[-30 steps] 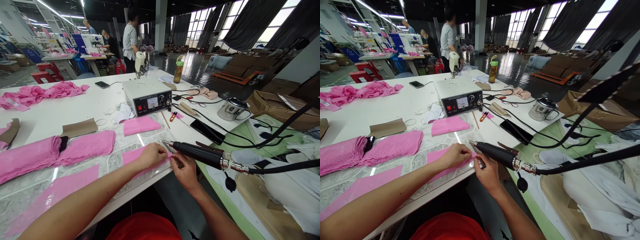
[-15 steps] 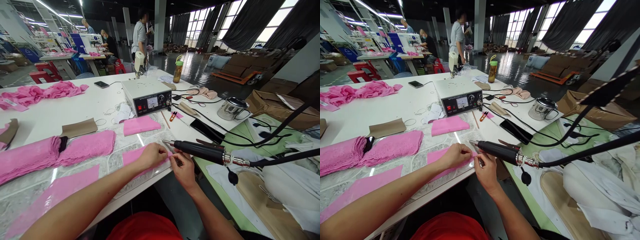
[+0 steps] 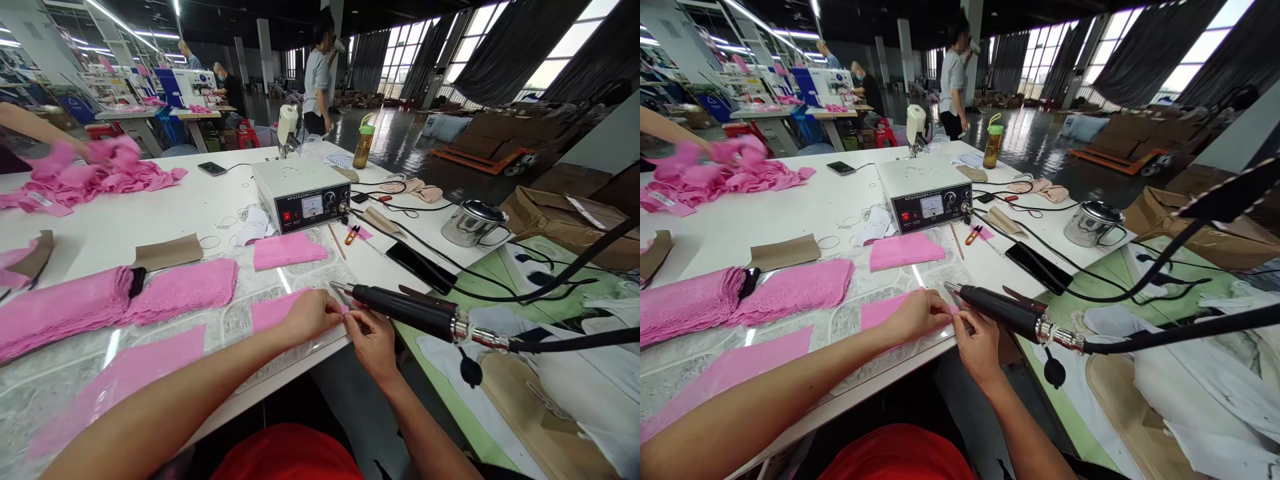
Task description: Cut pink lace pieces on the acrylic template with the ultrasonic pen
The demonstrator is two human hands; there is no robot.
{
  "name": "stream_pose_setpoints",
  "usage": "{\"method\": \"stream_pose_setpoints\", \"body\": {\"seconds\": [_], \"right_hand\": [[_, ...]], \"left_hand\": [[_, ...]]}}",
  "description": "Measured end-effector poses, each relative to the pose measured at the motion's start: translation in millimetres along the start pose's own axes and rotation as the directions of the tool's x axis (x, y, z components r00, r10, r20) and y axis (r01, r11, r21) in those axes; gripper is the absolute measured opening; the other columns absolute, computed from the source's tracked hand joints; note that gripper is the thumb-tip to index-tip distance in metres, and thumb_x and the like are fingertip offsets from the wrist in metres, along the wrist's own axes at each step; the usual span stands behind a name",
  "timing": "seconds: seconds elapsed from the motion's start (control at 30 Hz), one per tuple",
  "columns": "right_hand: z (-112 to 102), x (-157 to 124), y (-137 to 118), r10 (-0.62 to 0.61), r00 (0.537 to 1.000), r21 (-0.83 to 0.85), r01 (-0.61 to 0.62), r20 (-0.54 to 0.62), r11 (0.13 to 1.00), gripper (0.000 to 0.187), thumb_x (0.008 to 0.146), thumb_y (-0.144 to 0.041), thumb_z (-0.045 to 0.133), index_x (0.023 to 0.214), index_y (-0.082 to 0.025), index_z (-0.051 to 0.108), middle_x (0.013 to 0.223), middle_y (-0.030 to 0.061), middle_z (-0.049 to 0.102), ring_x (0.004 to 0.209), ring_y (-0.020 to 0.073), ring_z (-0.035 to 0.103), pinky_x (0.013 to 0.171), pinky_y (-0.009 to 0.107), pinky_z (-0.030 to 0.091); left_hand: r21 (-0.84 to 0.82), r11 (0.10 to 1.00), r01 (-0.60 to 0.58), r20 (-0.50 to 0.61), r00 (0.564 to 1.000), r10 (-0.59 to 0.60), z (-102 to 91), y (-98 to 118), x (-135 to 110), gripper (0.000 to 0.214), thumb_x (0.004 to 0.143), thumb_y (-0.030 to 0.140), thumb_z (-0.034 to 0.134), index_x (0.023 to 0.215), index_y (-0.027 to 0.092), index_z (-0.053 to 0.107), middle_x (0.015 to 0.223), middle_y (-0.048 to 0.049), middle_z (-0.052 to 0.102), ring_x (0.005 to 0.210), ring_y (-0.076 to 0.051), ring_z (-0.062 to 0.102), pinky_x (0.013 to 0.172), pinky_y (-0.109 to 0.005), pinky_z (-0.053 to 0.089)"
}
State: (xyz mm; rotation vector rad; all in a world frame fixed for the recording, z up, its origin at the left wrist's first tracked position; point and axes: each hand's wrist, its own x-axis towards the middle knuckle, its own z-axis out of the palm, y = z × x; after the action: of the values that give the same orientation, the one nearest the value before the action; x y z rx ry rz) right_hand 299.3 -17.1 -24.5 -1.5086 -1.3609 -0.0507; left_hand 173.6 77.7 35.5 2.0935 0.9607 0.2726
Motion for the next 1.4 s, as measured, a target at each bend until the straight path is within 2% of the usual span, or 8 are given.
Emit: {"method": "stream_pose_setpoints", "body": {"seconds": [0.23,0.4,0.57,0.8,0.93,1.07,1.27,1.4], "right_hand": [[-0.3,-1.6,2.2,0.028,1.000,-0.012,-0.028,0.005,1.000,0.016,0.085,-0.027,0.059,0.071,-0.023,0.065,0.082,0.0044,0.073,0.079,0.0193,0.067,0.068,0.030,0.052],[-2.2,-3.2,2.8,0.013,1.000,-0.104,-0.015,-0.012,0.994,0.010,0.081,-0.024,0.058,0.072,-0.022,0.058,0.072,0.0024,0.067,0.070,0.0181,0.063,0.066,0.030,0.051],[-2.3,-7.5,2.4,-0.067,0.995,-0.115,0.058,-0.075,0.992,0.007,0.083,-0.023,0.058,0.089,-0.022,0.061,0.084,0.0049,0.066,0.085,0.0207,0.064,0.080,0.036,0.054],[-0.9,-12.2,5.2,-0.135,0.991,-0.157,0.136,0.014,0.978,0.010,0.086,-0.025,0.057,0.085,-0.021,0.066,0.096,0.0083,0.063,0.096,0.0214,0.062,0.085,0.038,0.054],[-8.7,-13.8,7.0,-0.162,0.986,-0.194,0.165,0.033,0.967,0.015,0.087,-0.032,0.057,0.087,-0.020,0.067,0.099,0.0101,0.064,0.094,0.0229,0.061,0.081,0.038,0.052],[-5.8,-6.3,-14.7,-0.398,0.916,-0.101,0.401,0.050,0.910,0.009,0.084,-0.023,0.064,0.092,-0.018,0.064,0.090,0.0079,0.066,0.085,0.0205,0.061,0.083,0.037,0.048],[43.0,-16.4,-90.2,-0.545,0.780,0.160,0.522,0.308,0.838,0.009,0.084,-0.021,0.063,0.091,-0.020,0.059,0.085,0.0045,0.064,0.082,0.0191,0.056,0.075,0.034,0.045],[72.6,-24.7,-111.3,-0.568,0.706,0.174,0.552,0.424,0.816,0.005,0.083,-0.020,0.061,0.089,-0.020,0.059,0.083,0.0042,0.063,0.080,0.0194,0.054,0.072,0.034,0.043]], "left_hand": [[-0.082,0.996,-0.021,0.010,1.000,0.022,-1.8,-0.5,-0.4,0.021,0.073,0.015,0.055,0.055,0.016,0.064,0.055,0.0026,0.053,0.058,-0.012,0.048,0.055,-0.023,0.032],[-0.195,0.980,0.030,-0.051,0.998,-0.041,-6.3,0.3,1.0,0.017,0.073,0.014,0.052,0.059,0.014,0.063,0.057,0.0031,0.054,0.057,-0.011,0.047,0.054,-0.022,0.033],[-0.297,0.953,0.063,-0.074,0.993,-0.088,-9.3,3.2,-0.1,0.015,0.071,0.013,0.054,0.058,0.014,0.062,0.055,0.0038,0.053,0.055,-0.010,0.046,0.053,-0.022,0.033],[-0.496,0.863,0.101,-0.162,0.965,-0.206,-34.2,-1.8,-11.6,0.012,0.073,0.013,0.059,0.061,0.014,0.061,0.051,0.0037,0.055,0.048,-0.008,0.049,0.048,-0.019,0.038],[-0.656,0.748,0.102,-0.273,0.892,-0.361,-76.4,-22.0,-41.0,0.013,0.078,0.014,0.062,0.066,0.014,0.056,0.056,0.0014,0.060,0.048,-0.008,0.056,0.047,-0.017,0.045],[-0.756,0.653,0.042,-0.396,0.765,-0.507,-109.1,-46.0,-90.2,0.017,0.082,0.013,0.062,0.068,0.014,0.052,0.056,0.0017,0.060,0.046,-0.007,0.058,0.047,-0.017,0.050],[-0.823,0.565,-0.049,-0.454,0.654,-0.605,-109.4,-66.8,-153.7,0.016,0.086,0.012,0.059,0.072,0.013,0.052,0.055,-0.0007,0.063,0.051,-0.010,0.064,0.052,-0.018,0.054],[-0.853,0.509,-0.112,-0.461,0.617,-0.638,-107.7,-79.0,-180.3,0.016,0.085,0.015,0.062,0.074,0.014,0.051,0.058,-0.0020,0.066,0.054,-0.011,0.067,0.056,-0.020,0.056]]}}
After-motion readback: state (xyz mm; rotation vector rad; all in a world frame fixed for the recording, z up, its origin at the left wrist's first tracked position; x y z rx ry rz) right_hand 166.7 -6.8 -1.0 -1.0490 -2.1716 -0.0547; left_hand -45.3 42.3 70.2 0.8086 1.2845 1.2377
